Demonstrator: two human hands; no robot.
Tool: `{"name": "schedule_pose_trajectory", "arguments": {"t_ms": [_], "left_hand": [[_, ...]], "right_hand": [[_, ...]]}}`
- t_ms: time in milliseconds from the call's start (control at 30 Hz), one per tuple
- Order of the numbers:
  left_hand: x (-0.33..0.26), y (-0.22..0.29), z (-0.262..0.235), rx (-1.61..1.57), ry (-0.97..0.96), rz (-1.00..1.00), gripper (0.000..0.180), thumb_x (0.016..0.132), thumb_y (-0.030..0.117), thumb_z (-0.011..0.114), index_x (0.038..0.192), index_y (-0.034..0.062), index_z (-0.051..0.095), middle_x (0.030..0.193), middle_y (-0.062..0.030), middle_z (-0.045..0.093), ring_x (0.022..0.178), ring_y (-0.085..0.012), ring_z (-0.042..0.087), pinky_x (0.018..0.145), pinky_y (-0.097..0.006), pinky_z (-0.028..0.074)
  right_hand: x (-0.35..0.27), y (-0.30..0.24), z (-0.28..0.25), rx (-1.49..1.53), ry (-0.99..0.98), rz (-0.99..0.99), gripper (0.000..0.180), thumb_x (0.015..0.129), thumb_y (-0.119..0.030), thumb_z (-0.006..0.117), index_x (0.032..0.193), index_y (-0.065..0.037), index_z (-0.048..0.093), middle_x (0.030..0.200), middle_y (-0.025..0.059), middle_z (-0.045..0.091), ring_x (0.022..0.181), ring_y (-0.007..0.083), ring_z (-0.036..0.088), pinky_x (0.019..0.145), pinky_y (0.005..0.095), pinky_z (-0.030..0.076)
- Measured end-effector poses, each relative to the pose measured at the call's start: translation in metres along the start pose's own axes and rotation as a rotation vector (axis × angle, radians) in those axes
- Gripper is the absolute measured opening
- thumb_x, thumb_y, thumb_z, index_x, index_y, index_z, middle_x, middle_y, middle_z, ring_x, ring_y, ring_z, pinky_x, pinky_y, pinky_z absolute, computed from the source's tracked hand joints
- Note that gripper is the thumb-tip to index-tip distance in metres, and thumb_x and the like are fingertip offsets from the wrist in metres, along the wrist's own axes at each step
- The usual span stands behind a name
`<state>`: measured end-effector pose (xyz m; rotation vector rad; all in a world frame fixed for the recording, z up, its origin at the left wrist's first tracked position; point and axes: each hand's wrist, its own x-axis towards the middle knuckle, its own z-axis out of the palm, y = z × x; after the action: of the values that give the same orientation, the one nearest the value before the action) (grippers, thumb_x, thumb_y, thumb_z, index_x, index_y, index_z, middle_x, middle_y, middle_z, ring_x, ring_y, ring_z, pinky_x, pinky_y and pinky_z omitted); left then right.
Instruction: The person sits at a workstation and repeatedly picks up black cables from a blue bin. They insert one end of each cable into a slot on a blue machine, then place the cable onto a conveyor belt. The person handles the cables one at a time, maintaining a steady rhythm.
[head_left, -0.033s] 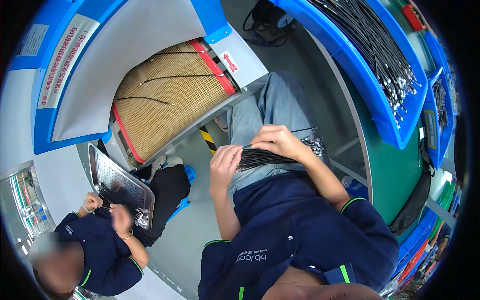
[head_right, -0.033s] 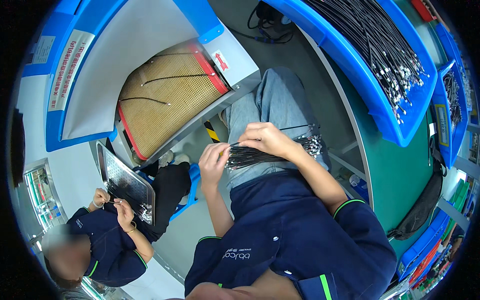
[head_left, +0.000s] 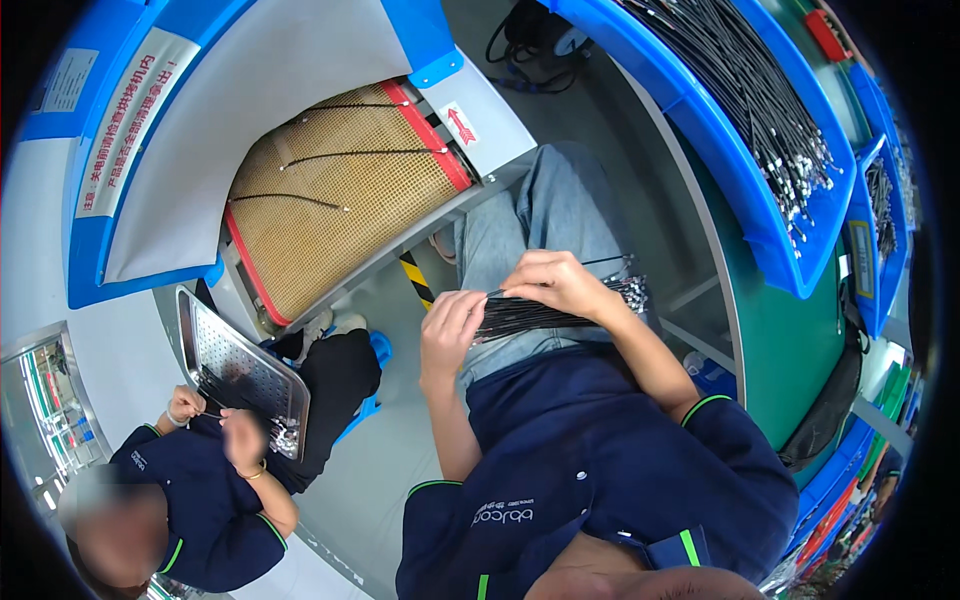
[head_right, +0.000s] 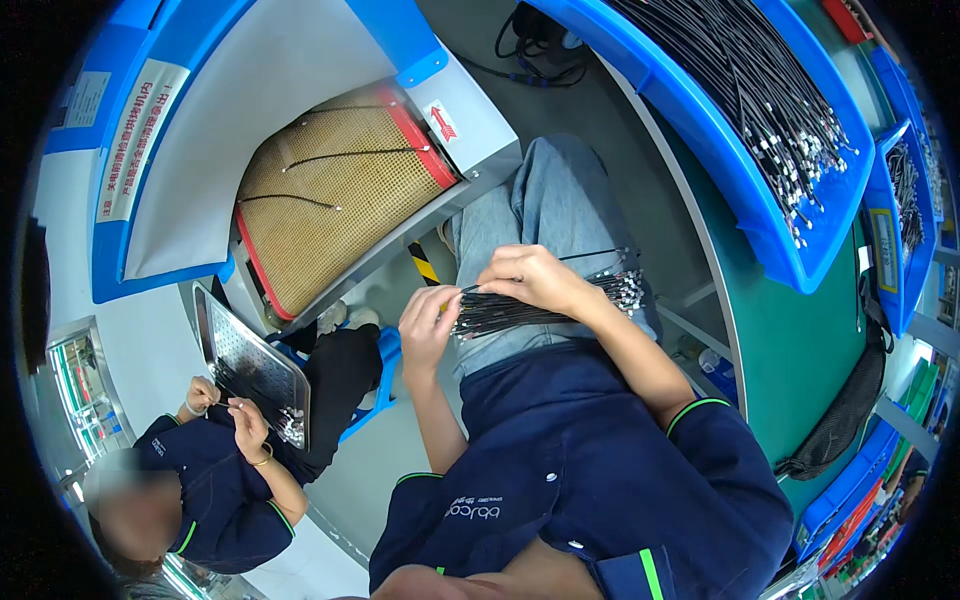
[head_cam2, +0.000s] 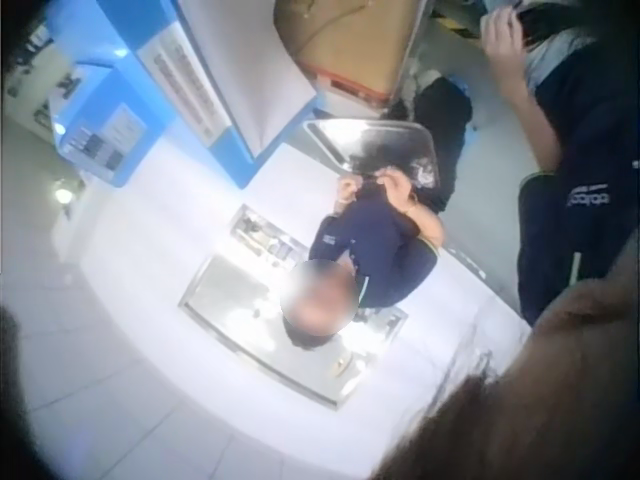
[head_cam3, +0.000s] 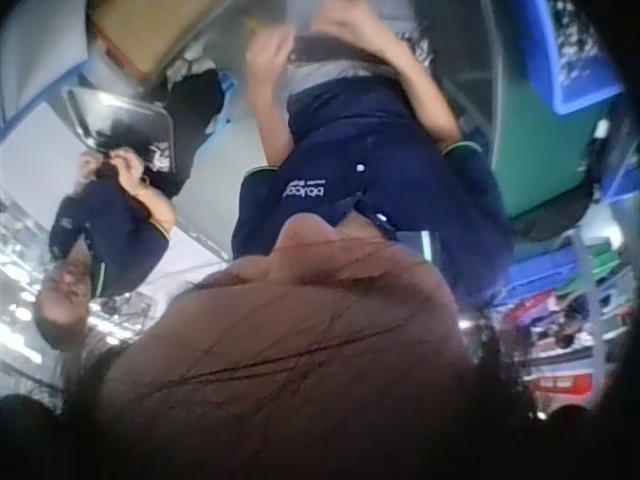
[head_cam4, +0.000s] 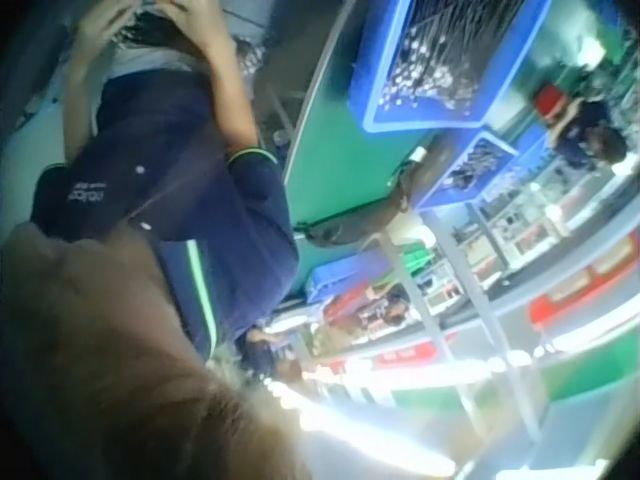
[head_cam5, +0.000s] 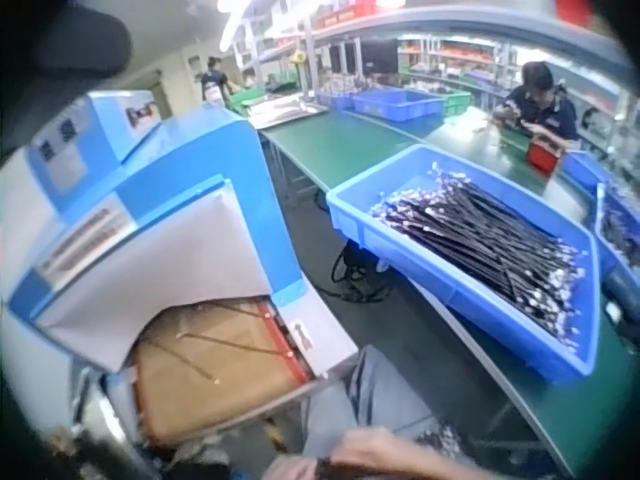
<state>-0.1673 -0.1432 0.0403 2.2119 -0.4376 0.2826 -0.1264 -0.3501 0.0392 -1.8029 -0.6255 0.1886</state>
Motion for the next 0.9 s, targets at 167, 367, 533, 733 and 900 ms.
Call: {"name": "schedule_pose_trajectory", "arguments": {"t_ms": [167, 367, 533, 733, 900], "left_hand": [[-0.002, 0.0, -0.001, 0.003, -0.032, -0.013, 0.014, 0.073, -0.003, 0.069, 0.085, 0.0011, 0.063, 0.082, -0.009, 0.065, 0.074, -0.0241, 0.063, 0.066, -0.033, 0.05], [-0.003, -0.002, -0.008, 0.019, -0.006, -0.061, 0.014, 0.073, -0.002, 0.069, 0.085, 0.0014, 0.062, 0.081, -0.0089, 0.064, 0.074, -0.0246, 0.062, 0.065, -0.034, 0.05], [-0.018, -0.019, -0.028, 0.115, 0.039, -0.17, 0.013, 0.073, -0.003, 0.069, 0.083, 0.001, 0.063, 0.08, -0.009, 0.064, 0.072, -0.0247, 0.061, 0.065, -0.033, 0.048], [-0.031, -0.038, -0.035, 0.116, 0.028, -0.231, 0.009, 0.076, -0.002, 0.068, 0.083, -0.0004, 0.062, 0.078, -0.0089, 0.063, 0.07, -0.0213, 0.06, 0.064, -0.029, 0.047], [-0.034, -0.036, -0.036, 0.157, 0.025, -0.253, 0.012, 0.073, -0.003, 0.069, 0.083, 0.0007, 0.062, 0.079, -0.0095, 0.064, 0.071, -0.0241, 0.061, 0.064, -0.032, 0.047]], "right_hand": [[0.0, 0.002, -0.003, 0.01, -0.037, -0.009, 0.013, 0.078, -0.008, 0.071, 0.09, -0.002, 0.07, 0.08, 0.0096, 0.064, 0.075, 0.0232, 0.063, 0.067, 0.0316, 0.05], [-0.005, 0.008, -0.022, -0.014, -0.041, 0.029, 0.017, 0.079, -0.006, 0.069, 0.095, -0.004, 0.07, 0.087, 0.0095, 0.064, 0.08, 0.0253, 0.064, 0.07, 0.0332, 0.051], [-0.012, 0.02, -0.045, -0.214, 0.009, 0.055, 0.012, 0.077, -0.009, 0.071, 0.087, -0.004, 0.069, 0.082, 0.0081, 0.065, 0.077, 0.0239, 0.062, 0.069, 0.0332, 0.05], [-0.024, 0.03, -0.059, -0.367, 0.007, -0.02, 0.014, 0.076, -0.018, 0.07, 0.082, -0.006, 0.068, 0.076, 0.0062, 0.064, 0.075, 0.0236, 0.06, 0.071, 0.035, 0.049], [-0.019, 0.026, -0.051, -0.522, 0.005, -0.025, 0.013, 0.075, -0.016, 0.07, 0.083, -0.006, 0.068, 0.076, 0.0058, 0.063, 0.075, 0.0239, 0.059, 0.074, 0.0352, 0.048]]}}
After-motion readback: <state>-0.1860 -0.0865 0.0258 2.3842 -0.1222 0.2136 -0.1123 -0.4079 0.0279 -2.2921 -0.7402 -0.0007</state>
